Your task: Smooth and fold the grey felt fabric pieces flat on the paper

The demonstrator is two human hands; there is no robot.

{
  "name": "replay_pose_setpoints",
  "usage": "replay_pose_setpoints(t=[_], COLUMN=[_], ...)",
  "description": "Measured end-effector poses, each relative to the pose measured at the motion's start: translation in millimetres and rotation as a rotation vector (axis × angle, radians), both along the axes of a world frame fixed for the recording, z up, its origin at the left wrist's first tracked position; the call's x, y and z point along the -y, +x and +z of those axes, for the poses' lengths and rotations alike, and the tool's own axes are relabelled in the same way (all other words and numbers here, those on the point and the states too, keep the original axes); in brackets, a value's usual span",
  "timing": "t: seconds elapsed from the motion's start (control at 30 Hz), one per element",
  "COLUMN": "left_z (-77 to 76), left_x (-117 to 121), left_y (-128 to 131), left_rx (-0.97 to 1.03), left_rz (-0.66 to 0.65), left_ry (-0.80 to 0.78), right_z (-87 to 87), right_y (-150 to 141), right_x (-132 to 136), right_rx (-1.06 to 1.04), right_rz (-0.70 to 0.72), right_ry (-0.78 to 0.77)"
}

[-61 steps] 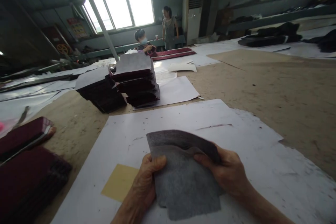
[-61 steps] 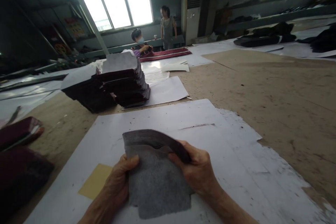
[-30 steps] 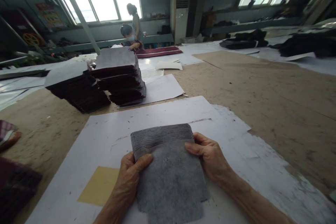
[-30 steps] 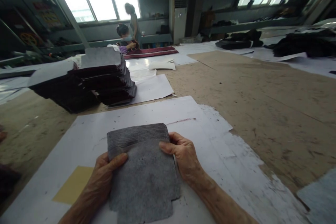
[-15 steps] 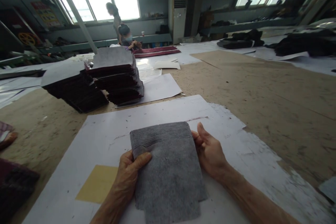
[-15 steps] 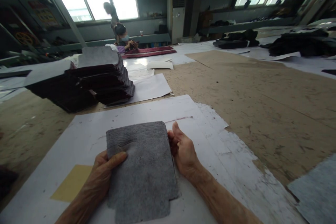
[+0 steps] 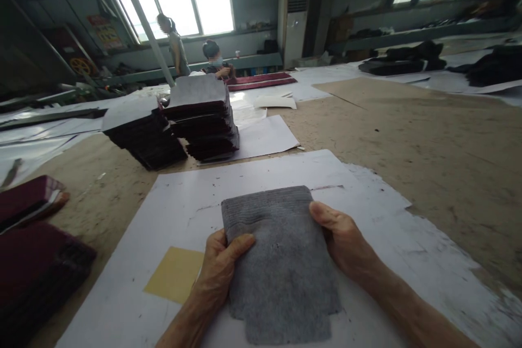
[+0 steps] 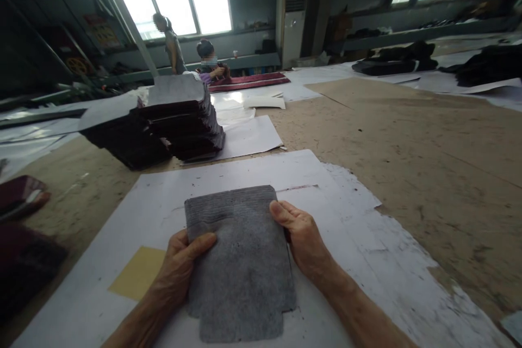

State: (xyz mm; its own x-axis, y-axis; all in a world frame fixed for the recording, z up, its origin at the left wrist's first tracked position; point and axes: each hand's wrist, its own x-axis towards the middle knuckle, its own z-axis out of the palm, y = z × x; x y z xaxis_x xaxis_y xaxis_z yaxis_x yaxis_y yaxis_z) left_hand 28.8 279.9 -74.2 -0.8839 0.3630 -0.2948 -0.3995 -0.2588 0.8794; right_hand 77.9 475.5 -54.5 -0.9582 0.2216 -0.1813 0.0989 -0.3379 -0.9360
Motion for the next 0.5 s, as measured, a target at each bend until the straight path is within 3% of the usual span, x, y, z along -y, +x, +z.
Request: replay_pose_setpoints(t=[0.07,0.1,0.17,0.27,0.33,0.4,0.5], left_z=[-0.6,-0.4,1.0,4.3,5.7,5.6,3.0], left_x=[0.2,0.3,0.0,-1.5,-2.6,-2.8,-1.1], left_y=[0.0,0.0,0.0,-0.3,-1.0,-1.6,-2.0], left_rx=[-0.026,-0.025,0.019,0.093,0.076,0.025,-0.135], left_rz=[0.008,0.005,-0.013,-0.07,-0.095,-0.083,-0.016], left_ry=[0.009,0.024,0.083,0.224,0.276,0.255,0.11], right_z=[0.7,0.5,-0.8,-4.1,-5.3,-4.7,-1.3], right_y=[0.5,1.6,4.8,9.3,9.9,8.0,3.6], right_x=[2.7,4.6,8.4,11.0,10.2,8.3,5.9], right_rx=[0.067,0.089,0.058,-0.18,-0.272,-0.193,0.086], right_rz=[0.128,0.145,0.075,-0.159,-0.262,-0.235,0.015], right_ry=[-0.125,-0.095,0.15,0.668,0.822,0.722,0.222])
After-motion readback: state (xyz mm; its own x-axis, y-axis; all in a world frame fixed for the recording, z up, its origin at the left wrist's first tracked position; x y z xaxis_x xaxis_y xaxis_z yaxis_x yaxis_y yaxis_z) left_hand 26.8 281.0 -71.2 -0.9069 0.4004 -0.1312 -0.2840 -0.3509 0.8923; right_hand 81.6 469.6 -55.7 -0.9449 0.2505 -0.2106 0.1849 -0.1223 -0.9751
